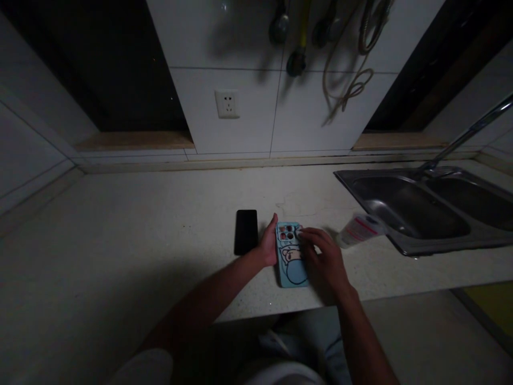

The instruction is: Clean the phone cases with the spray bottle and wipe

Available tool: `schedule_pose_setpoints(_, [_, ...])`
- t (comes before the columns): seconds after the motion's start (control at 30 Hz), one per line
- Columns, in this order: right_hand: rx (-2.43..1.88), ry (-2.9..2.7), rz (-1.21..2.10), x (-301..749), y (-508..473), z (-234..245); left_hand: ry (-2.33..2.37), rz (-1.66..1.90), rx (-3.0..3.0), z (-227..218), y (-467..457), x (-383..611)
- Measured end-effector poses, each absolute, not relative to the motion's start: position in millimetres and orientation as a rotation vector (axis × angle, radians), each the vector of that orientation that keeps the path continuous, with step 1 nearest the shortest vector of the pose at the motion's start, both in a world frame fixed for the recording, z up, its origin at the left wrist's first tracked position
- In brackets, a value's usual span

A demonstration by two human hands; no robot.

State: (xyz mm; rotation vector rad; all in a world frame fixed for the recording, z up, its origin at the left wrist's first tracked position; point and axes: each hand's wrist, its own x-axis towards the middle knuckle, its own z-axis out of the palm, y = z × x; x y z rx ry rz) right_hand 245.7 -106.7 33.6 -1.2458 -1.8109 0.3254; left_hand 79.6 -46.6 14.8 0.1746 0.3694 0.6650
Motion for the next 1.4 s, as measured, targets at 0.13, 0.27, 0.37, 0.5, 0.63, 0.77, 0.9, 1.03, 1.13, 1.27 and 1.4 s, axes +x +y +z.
schedule_pose_setpoints(0.13, [-1.302, -1.776, 0.245, 234.5, -80.5, 42.5, 0.385, 0.654, 0.174, 14.8, -46.9, 82.3])
schedule_pose_setpoints(0.27, [-1.288, -1.876, 0.243, 216.2, -88.7, 38.3, 0.401, 0.730, 0.105, 16.4, -43.7, 80.8])
schedule_pose_setpoints(0.37, [-1.207, -1.937, 0.196, 202.6, -120.8, 22.7, 0.393, 0.810, 0.067, 17.6, -42.7, 78.5])
schedule_pose_setpoints(0.5, [-1.120, -1.958, 0.212, 195.5, -171.7, 4.3, 0.369, 0.797, 0.037, 18.1, -43.9, 75.9])
schedule_pose_setpoints(0.63, [-1.139, -1.986, 0.294, 205.6, -195.8, -1.0, 0.360, 0.777, 0.052, 17.3, -44.0, 75.8])
schedule_pose_setpoints(0.77, [-1.232, -1.897, 0.249, 225.2, -183.1, 0.3, 0.394, 0.767, 0.079, 17.6, -43.8, 77.3])
schedule_pose_setpoints(0.9, [-1.321, -1.804, 0.227, 229.9, -153.3, 11.0, 0.441, 0.735, 0.118, 16.7, -44.6, 78.9])
schedule_pose_setpoints(1.03, [-1.304, -1.835, 0.193, 204.2, -130.6, 23.1, 0.414, 0.727, 0.139, 10.0, -42.6, 80.7])
schedule_pose_setpoints(1.13, [-1.194, -1.969, 0.195, 179.4, -127.9, 25.8, 0.429, 0.710, 0.125, 5.0, -39.2, 81.4])
schedule_pose_setpoints(1.27, [-1.061, -2.085, 0.270, 174.0, -146.8, 23.8, 0.427, 0.734, 0.088, 8.5, -39.6, 80.0])
schedule_pose_setpoints(1.4, [-1.033, -2.156, 0.442, 204.9, -176.7, 16.0, 0.398, 0.741, 0.062, 18.8, -44.8, 77.1])
